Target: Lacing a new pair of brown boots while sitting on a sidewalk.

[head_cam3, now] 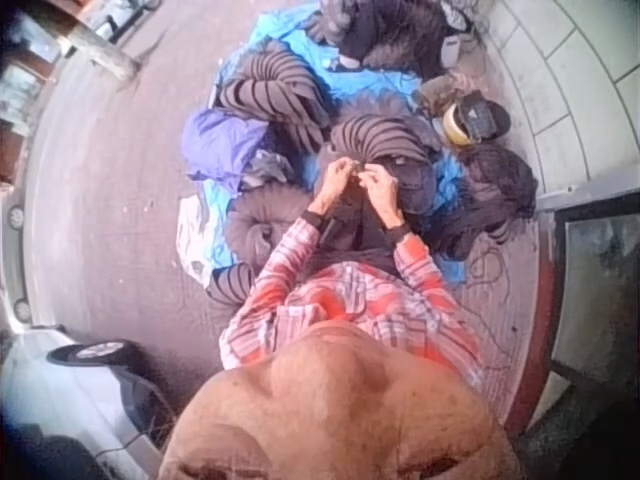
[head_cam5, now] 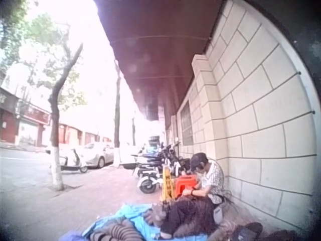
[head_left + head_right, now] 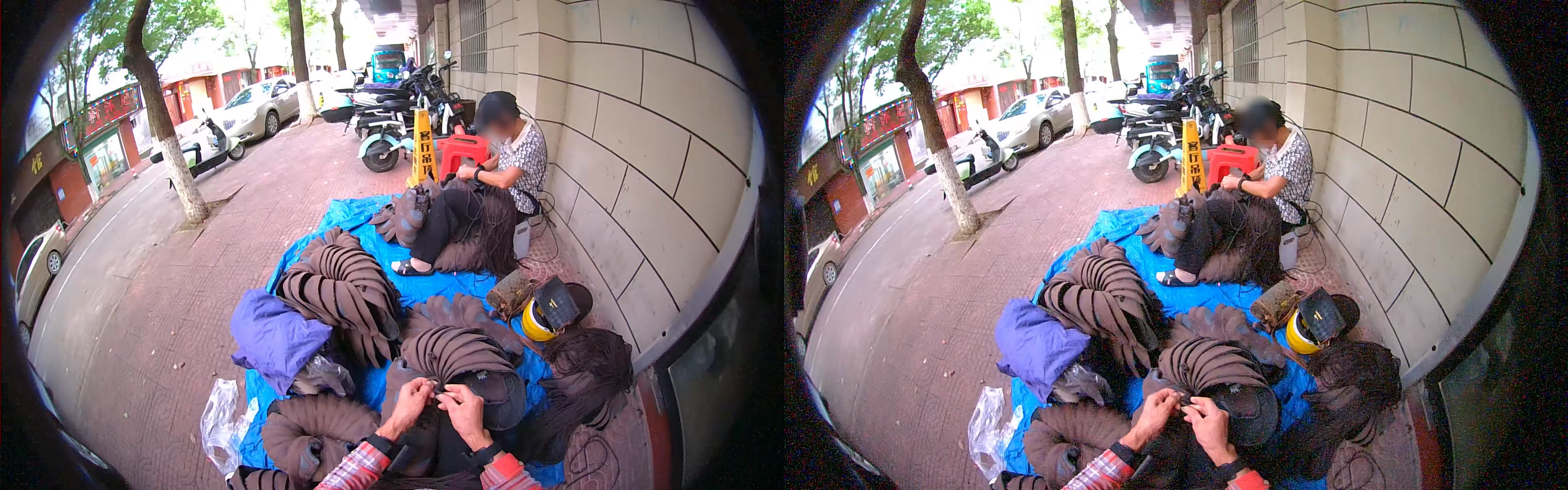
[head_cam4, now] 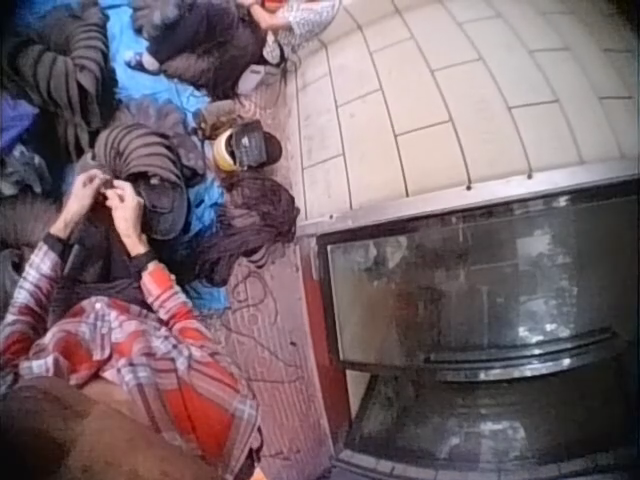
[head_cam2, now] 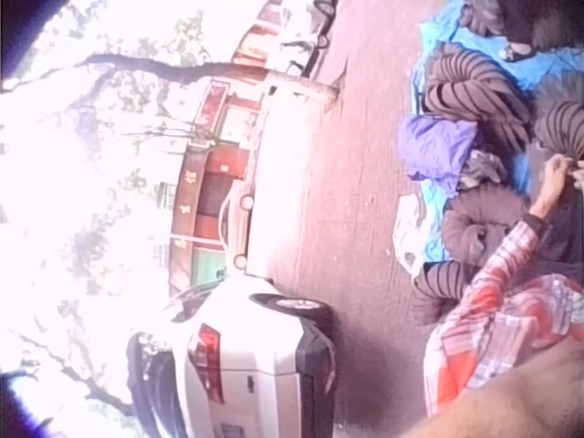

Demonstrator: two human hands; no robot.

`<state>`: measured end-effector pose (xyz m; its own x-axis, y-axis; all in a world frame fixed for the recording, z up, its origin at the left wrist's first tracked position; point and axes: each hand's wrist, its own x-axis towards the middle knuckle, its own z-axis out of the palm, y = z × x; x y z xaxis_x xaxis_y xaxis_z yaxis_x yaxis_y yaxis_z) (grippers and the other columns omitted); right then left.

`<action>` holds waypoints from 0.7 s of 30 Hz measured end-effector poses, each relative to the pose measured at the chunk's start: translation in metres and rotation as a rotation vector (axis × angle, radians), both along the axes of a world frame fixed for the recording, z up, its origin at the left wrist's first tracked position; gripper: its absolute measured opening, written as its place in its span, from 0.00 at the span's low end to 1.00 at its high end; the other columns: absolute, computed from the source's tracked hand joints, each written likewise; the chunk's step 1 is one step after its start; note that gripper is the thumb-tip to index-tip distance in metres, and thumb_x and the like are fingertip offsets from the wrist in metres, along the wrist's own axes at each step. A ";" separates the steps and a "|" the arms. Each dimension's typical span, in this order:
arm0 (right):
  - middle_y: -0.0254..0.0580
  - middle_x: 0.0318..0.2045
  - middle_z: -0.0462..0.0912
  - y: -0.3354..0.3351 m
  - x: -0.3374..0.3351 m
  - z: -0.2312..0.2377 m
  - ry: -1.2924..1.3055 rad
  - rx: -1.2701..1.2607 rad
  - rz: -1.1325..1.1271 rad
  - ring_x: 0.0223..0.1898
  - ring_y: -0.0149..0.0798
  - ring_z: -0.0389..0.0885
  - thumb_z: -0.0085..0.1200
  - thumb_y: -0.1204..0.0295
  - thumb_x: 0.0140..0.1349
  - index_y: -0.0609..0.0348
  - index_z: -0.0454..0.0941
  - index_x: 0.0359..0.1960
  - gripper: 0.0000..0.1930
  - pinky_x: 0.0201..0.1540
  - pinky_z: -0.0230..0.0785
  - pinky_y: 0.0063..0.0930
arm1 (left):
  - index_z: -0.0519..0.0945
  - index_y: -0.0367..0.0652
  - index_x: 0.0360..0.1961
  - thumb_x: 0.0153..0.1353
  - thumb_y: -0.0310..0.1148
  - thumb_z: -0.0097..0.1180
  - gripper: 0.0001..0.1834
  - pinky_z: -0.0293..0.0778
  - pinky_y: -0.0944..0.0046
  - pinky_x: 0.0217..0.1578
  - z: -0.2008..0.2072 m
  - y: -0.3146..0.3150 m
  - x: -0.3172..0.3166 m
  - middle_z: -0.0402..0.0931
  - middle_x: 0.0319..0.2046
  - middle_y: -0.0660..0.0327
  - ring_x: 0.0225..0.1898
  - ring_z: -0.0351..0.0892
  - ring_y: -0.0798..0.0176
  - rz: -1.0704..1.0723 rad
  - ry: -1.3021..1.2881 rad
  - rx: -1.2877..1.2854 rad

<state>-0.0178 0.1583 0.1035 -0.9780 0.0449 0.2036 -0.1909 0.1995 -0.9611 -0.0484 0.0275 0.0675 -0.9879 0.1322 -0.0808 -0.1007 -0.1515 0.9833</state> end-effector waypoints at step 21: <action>0.44 0.27 0.75 0.016 -0.024 0.056 0.638 0.592 0.139 0.32 0.47 0.75 0.55 0.79 0.48 0.61 0.76 0.31 0.07 0.36 0.67 0.36 | 0.76 0.36 0.33 0.54 0.26 0.52 0.06 0.65 0.77 0.27 0.000 -0.011 -0.001 0.74 0.25 0.67 0.26 0.71 0.75 -0.275 -0.010 0.051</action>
<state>-0.0418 0.1747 0.1597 -0.6588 -0.3524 0.6647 -0.7156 0.5662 -0.4090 -0.0498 0.0169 0.0677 -0.9136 0.3994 -0.0764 -0.1541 -0.1663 0.9740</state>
